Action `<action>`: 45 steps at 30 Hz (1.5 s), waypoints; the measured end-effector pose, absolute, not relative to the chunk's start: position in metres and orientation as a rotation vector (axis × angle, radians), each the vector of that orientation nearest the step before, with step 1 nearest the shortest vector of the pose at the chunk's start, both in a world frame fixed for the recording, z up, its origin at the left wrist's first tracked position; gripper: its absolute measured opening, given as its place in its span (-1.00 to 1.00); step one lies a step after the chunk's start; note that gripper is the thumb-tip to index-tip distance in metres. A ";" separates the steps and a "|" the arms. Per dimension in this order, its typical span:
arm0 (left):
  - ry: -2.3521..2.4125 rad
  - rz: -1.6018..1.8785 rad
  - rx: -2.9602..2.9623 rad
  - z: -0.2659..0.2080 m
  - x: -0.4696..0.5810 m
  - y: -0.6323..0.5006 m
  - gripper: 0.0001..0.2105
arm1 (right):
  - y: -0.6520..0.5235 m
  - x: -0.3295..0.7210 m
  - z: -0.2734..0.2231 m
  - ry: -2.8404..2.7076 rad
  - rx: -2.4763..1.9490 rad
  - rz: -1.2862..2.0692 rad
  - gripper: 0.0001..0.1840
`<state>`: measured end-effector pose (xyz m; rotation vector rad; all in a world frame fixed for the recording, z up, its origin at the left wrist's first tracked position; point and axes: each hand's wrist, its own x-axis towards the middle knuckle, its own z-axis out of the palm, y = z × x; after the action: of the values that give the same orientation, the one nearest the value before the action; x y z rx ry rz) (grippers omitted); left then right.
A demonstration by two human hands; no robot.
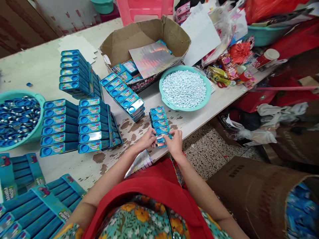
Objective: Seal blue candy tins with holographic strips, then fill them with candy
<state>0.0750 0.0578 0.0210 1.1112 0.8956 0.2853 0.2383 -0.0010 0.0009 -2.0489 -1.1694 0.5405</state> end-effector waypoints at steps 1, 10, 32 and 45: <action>0.889 0.296 1.030 0.017 0.073 0.058 -0.77 | -0.001 0.240 -0.002 -1.102 -2.048 0.583 -0.70; 0.934 0.191 0.781 -0.041 0.069 0.063 -0.62 | 0.010 0.256 -0.011 -0.930 -2.031 0.940 -0.57; 1.425 -0.125 1.572 0.003 -0.045 -0.010 -0.88 | -0.048 0.138 0.009 -2.100 -1.551 0.892 -0.65; 1.563 -0.114 1.508 -0.007 -0.047 -0.006 -0.85 | -0.046 0.144 0.014 -2.500 -1.354 0.848 -0.93</action>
<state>-0.0469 -0.0060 -0.0075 1.5075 1.5628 -0.1140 0.1438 -0.0464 0.0139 -1.3541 -2.4997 0.8476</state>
